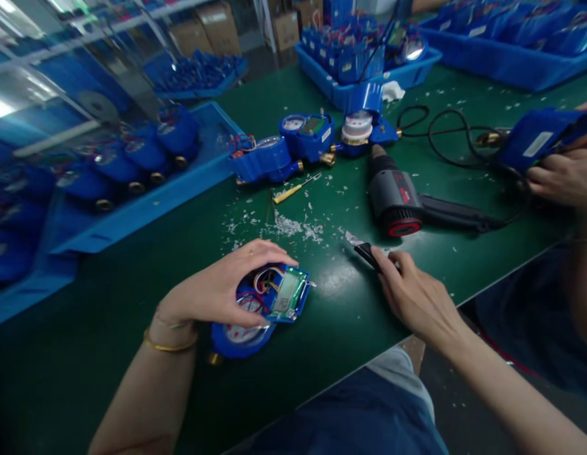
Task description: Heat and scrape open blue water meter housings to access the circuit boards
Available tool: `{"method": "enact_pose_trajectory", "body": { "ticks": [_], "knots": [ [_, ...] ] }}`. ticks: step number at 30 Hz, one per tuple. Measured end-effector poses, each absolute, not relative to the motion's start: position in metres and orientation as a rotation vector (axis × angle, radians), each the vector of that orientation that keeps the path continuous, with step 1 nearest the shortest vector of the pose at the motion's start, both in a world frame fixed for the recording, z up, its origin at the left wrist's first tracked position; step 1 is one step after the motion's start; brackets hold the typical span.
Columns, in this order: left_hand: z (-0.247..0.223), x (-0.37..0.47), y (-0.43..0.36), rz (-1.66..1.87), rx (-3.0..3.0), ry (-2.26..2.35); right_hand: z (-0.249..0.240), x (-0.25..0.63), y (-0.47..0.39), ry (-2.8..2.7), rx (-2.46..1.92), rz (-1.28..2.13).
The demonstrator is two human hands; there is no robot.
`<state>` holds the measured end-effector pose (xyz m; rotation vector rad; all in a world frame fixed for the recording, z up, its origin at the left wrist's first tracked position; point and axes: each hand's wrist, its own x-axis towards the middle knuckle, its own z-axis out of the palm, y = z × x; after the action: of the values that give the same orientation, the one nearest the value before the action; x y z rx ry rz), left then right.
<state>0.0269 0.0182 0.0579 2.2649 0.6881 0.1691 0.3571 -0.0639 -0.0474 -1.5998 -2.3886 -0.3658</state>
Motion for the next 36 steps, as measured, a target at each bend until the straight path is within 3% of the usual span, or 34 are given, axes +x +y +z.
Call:
{"method": "enact_pose_trajectory", "body": {
  "ticks": [5, 10, 36],
  "knots": [
    [0.06, 0.028, 0.02, 0.137, 2.235, 0.697, 0.005, 0.353, -0.095, -2.426, -1.147, 0.23],
    [0.06, 0.027, 0.021, 0.118, 2.221, 0.703, 0.02, 0.339, -0.114, -2.514, -1.103, 0.434],
    [0.058, 0.023, 0.025, 0.113, 2.159, 0.669, 0.016, 0.315, -0.107, -2.312, -1.144, 0.63]
  ]
}}
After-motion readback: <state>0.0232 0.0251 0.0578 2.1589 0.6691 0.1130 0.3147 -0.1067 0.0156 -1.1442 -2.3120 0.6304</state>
